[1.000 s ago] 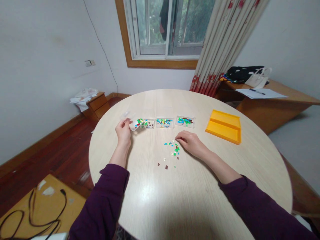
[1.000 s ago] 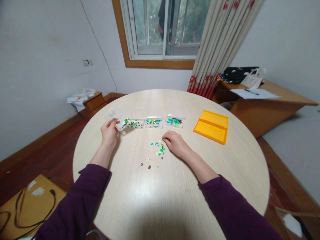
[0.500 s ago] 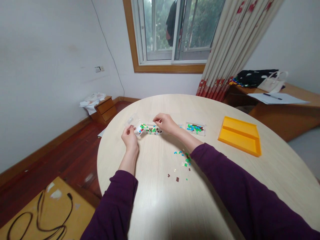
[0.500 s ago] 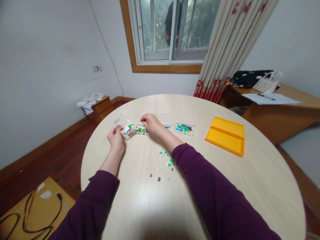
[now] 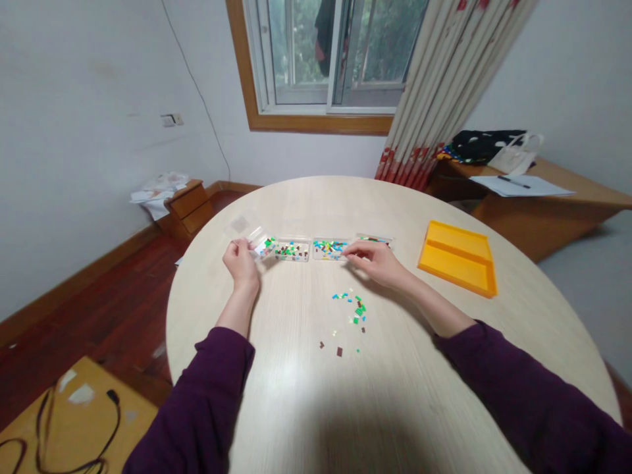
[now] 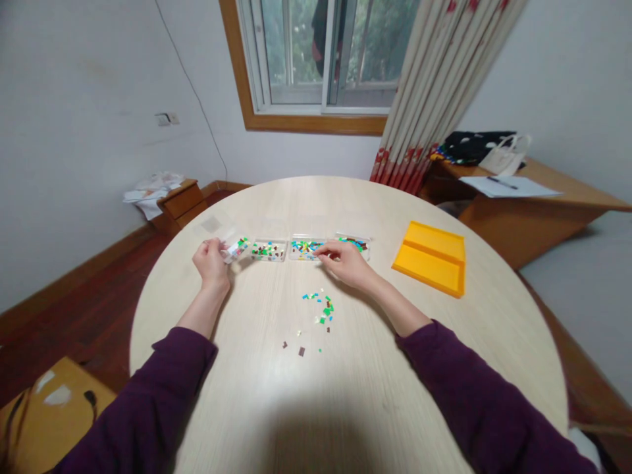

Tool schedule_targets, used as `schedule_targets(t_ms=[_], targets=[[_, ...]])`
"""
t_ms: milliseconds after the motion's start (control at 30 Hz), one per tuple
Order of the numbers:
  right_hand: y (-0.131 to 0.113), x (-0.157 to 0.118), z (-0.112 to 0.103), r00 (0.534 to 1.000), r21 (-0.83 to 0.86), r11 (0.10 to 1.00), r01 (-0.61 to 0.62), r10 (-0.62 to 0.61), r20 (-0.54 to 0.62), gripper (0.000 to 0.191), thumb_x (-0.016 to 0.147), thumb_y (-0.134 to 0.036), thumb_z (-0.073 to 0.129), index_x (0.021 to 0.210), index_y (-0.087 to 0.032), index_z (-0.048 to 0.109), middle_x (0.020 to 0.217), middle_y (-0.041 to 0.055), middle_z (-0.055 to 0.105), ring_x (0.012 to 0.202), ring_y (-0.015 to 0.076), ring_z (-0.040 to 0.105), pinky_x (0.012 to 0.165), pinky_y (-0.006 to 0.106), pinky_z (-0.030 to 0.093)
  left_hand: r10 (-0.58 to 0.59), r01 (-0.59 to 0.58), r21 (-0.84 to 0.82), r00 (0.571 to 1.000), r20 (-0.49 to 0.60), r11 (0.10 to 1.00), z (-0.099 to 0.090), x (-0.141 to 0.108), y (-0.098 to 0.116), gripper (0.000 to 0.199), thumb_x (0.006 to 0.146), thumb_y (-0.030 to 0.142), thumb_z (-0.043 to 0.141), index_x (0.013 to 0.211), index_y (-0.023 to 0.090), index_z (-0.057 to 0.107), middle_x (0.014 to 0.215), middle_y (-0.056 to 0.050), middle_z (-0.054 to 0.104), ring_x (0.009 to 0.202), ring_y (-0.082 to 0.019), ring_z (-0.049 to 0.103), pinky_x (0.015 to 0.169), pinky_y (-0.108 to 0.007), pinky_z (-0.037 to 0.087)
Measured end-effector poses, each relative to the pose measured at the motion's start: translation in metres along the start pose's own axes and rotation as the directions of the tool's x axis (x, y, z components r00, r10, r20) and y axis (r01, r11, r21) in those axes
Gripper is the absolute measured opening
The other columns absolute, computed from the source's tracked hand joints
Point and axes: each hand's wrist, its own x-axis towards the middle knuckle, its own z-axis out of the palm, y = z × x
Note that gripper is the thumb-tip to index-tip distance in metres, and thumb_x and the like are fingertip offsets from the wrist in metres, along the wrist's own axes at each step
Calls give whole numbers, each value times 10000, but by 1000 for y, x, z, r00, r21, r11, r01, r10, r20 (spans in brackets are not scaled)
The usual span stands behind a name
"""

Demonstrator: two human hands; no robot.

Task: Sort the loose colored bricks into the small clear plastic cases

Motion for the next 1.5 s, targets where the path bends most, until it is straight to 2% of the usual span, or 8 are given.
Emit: schedule_targets(t_ms=[167,333,533,700,900,1100,1333,1500], targets=[[9,-38,-8,995,78,995,-57,51,87,178,816,-286,579,833,-177,718,847,76,697,777,176,617,729,348,487,112,-122,73,985,130,990,2,-4,3,151,713,245,508,578,185,478,537,36,496,547,-106,462,543,-214,363],[1,-41,-9,967,171,985,-24,-21,254,171,812,-280,621,880,-173,734,852,74,676,790,153,623,726,305,497,133,-190,140,930,342,972,4,-15,8,167,701,254,519,549,189,499,510,31,481,522,-112,448,513,-224,345],[-1,-40,-6,962,115,993,37,-67,265,151,840,-237,604,858,-183,744,839,70,648,766,142,619,708,287,496,136,-230,142,866,482,963,9,-23,17,182,678,249,542,506,192,526,467,21,471,479,-118,427,506,-246,352],[-1,-40,-3,970,74,995,71,-86,226,135,842,-234,599,764,-181,695,775,54,650,755,147,613,707,281,491,119,-221,141,849,515,965,10,-25,18,178,677,254,548,510,194,530,471,17,471,475,-119,419,497,-247,343],[-8,-43,6,996,33,999,-4,1,88,117,848,-214,558,792,-170,651,723,34,667,650,130,591,627,257,472,143,-241,123,839,525,963,10,-25,18,190,677,260,544,500,193,527,458,18,447,481,-121,422,492,-244,335],[-14,-42,12,991,100,990,95,-104,87,152,856,-201,548,805,-191,691,823,65,686,779,150,634,716,290,506,128,-223,136,856,501,965,10,-25,19,178,674,241,545,503,195,531,449,23,460,476,-122,432,488,-243,349],[-7,-40,11,990,112,991,68,-81,119,158,852,-190,562,821,-192,717,832,67,698,785,150,651,734,299,527,135,-228,125,850,509,966,10,-25,21,187,682,234,545,500,197,522,456,22,455,484,-121,420,498,-247,343],[-8,-41,11,995,94,995,42,-50,88,147,851,-219,577,845,-194,722,841,67,713,787,158,662,738,308,533,114,-204,129,857,502,970,10,-25,22,183,669,222,553,490,199,520,450,27,458,485,-123,420,504,-248,345]])
